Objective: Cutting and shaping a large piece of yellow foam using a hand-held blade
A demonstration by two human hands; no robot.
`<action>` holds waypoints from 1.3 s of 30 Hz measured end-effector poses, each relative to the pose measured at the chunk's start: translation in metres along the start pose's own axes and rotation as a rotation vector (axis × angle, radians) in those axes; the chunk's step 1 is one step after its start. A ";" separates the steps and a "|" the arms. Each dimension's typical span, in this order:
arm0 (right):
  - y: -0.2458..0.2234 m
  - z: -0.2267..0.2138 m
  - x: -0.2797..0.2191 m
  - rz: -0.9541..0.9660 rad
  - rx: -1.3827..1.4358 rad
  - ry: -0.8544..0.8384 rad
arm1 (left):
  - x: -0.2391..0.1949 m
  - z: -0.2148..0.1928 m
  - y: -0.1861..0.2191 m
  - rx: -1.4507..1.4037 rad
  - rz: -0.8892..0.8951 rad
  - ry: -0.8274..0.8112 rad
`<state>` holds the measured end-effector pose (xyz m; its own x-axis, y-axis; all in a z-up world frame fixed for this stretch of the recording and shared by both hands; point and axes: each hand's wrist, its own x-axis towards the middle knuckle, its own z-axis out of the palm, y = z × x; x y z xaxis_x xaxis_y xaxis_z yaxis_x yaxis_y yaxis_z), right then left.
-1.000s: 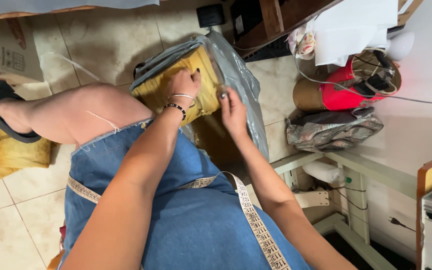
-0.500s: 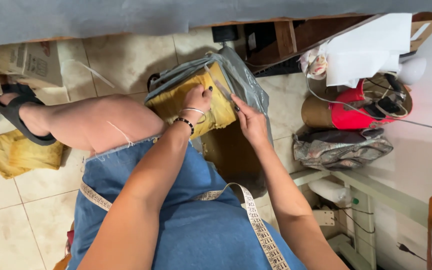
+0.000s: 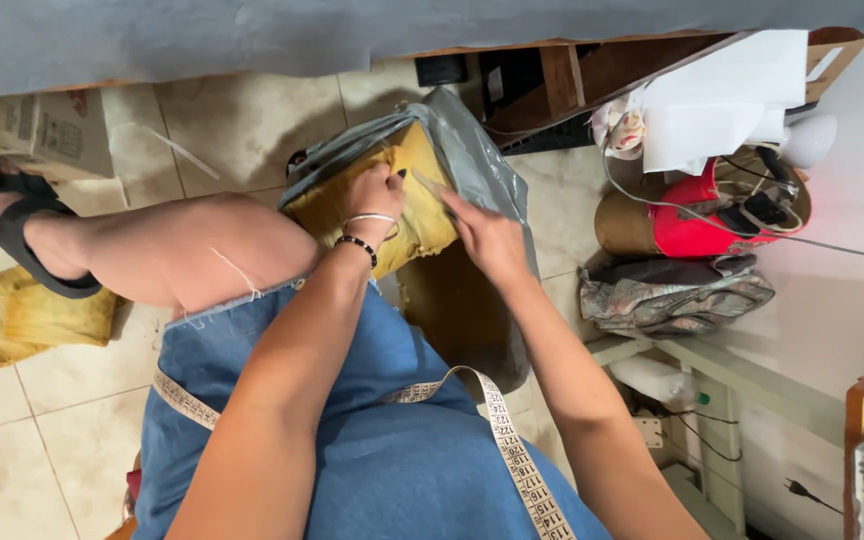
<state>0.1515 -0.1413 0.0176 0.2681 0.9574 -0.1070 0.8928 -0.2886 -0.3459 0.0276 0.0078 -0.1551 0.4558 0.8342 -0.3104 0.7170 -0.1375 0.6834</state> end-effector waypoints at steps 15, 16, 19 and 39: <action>0.001 0.009 0.023 -0.140 -0.093 0.030 | 0.000 0.010 -0.004 0.029 0.065 0.028; 0.017 0.008 0.009 -0.137 -0.094 0.024 | 0.007 0.011 -0.008 0.026 0.061 0.022; 0.051 0.008 -0.051 -0.105 -0.126 -0.028 | 0.015 0.019 -0.017 0.029 0.027 0.094; -0.032 0.043 -0.079 0.193 0.523 0.171 | -0.063 -0.050 0.080 0.065 -0.251 -0.307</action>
<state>0.0859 -0.2081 -0.0033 0.5014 0.8618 -0.0770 0.5359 -0.3792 -0.7543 0.0296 -0.0296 -0.0483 0.3919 0.6488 -0.6523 0.8534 0.0085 0.5212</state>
